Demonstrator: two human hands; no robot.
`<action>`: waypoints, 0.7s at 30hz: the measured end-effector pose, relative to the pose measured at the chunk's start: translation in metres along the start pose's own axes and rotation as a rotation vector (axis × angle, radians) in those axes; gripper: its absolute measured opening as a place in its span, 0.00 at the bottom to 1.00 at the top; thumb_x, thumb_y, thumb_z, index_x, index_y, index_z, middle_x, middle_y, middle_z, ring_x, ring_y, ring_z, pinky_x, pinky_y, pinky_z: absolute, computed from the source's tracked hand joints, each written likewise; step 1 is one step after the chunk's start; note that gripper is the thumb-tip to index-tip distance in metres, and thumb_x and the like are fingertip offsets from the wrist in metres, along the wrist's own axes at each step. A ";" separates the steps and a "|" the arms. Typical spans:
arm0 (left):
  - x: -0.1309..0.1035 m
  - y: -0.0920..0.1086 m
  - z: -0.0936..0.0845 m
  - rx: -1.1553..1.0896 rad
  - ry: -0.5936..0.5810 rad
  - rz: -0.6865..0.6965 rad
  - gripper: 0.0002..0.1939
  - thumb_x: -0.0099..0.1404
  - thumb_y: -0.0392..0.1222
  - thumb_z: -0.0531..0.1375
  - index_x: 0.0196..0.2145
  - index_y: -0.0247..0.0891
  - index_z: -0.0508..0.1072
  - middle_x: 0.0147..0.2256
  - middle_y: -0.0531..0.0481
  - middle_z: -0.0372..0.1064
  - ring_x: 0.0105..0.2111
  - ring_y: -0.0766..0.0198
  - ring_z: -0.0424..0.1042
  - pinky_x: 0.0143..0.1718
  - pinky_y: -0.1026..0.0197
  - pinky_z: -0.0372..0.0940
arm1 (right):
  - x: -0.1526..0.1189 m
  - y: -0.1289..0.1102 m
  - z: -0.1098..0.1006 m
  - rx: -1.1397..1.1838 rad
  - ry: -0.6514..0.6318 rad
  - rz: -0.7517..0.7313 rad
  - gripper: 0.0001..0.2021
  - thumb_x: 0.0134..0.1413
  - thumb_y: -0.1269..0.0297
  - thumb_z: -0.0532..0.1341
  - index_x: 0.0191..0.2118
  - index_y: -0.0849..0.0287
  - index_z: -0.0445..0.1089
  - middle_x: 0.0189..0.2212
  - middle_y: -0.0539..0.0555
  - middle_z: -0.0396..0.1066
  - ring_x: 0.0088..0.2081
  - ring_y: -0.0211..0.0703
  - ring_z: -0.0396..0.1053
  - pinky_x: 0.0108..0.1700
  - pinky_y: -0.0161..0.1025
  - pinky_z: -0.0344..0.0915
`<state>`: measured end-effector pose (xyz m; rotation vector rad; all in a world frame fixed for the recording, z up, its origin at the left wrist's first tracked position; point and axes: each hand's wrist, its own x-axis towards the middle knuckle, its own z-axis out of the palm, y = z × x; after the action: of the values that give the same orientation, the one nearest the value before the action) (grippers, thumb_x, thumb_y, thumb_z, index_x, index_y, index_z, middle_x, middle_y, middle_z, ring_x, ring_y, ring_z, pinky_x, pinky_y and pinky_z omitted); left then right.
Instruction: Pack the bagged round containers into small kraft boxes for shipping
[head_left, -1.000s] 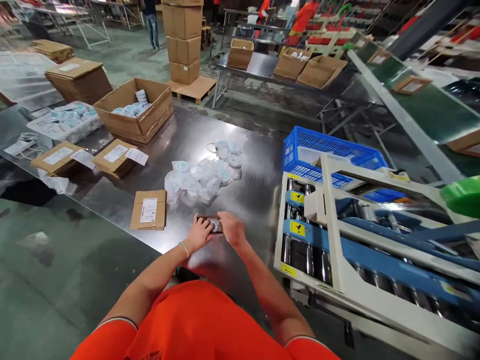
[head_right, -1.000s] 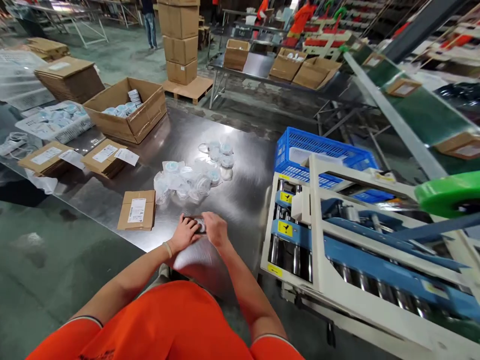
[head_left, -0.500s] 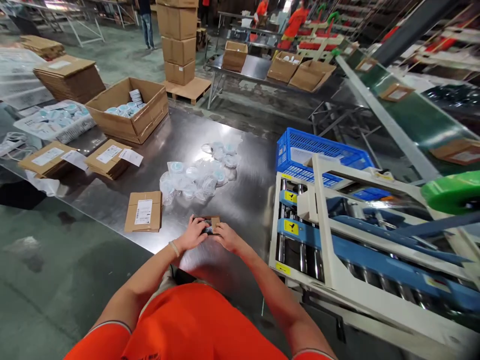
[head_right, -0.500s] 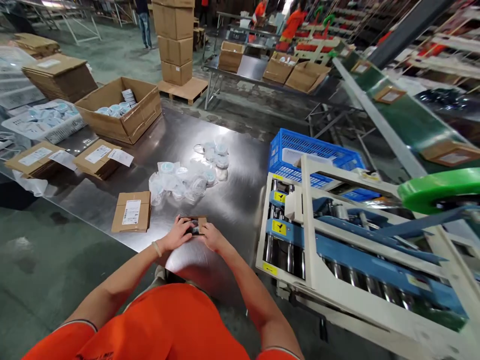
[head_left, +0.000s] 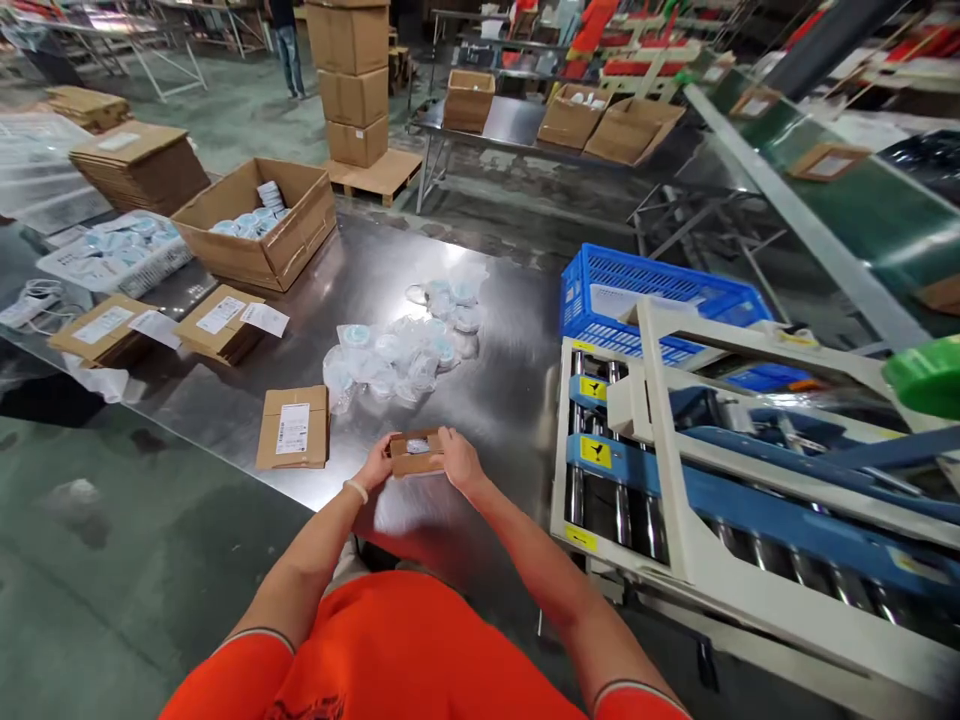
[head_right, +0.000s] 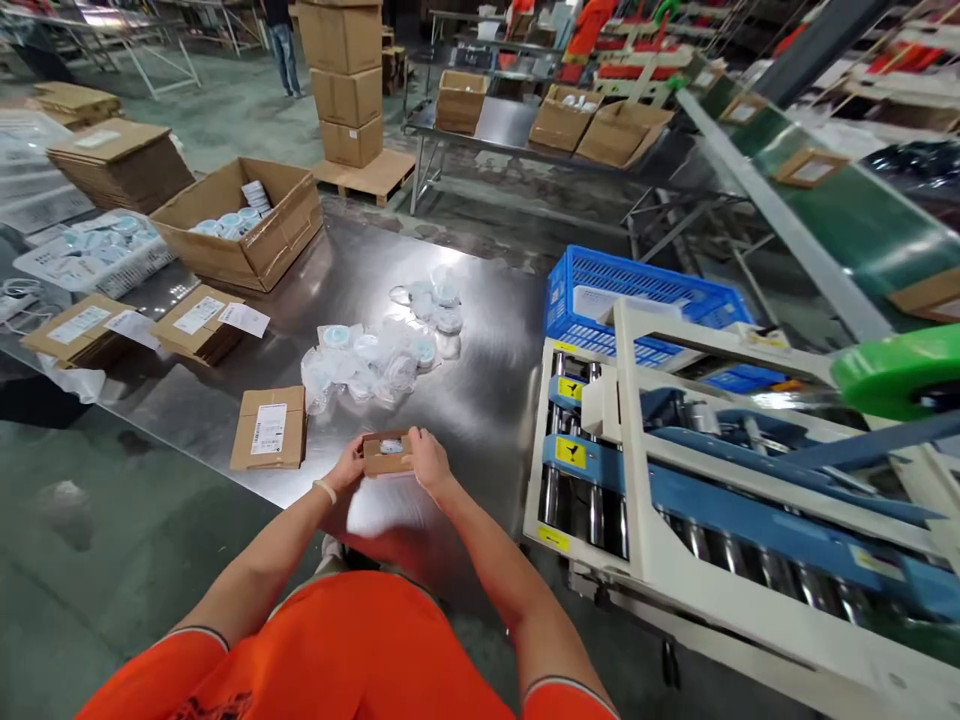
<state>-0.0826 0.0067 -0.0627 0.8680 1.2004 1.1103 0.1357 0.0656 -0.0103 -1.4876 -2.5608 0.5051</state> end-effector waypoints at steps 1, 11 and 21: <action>0.001 0.004 -0.005 0.014 -0.016 0.001 0.32 0.50 0.55 0.77 0.49 0.37 0.80 0.46 0.41 0.82 0.47 0.50 0.78 0.57 0.46 0.72 | 0.004 0.000 -0.001 -0.026 0.009 0.013 0.23 0.58 0.63 0.74 0.58 0.55 0.74 0.56 0.62 0.75 0.57 0.60 0.74 0.57 0.52 0.75; -0.017 0.032 0.019 0.833 0.005 0.235 0.36 0.64 0.53 0.68 0.66 0.35 0.73 0.68 0.31 0.68 0.76 0.30 0.51 0.75 0.22 0.38 | -0.020 0.015 0.020 0.034 -0.163 -0.183 0.43 0.58 0.58 0.75 0.74 0.65 0.60 0.76 0.74 0.53 0.77 0.76 0.50 0.74 0.62 0.60; -0.010 0.017 0.027 1.504 -0.132 0.337 0.48 0.64 0.48 0.70 0.75 0.29 0.56 0.69 0.24 0.63 0.71 0.30 0.60 0.70 0.31 0.60 | -0.021 0.035 0.061 0.262 0.013 -0.110 0.50 0.53 0.48 0.78 0.75 0.63 0.59 0.70 0.73 0.62 0.70 0.72 0.63 0.73 0.68 0.61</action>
<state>-0.0596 0.0027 -0.0395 2.2728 1.7499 0.1742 0.1577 0.0498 -0.0782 -1.2507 -2.4361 0.7777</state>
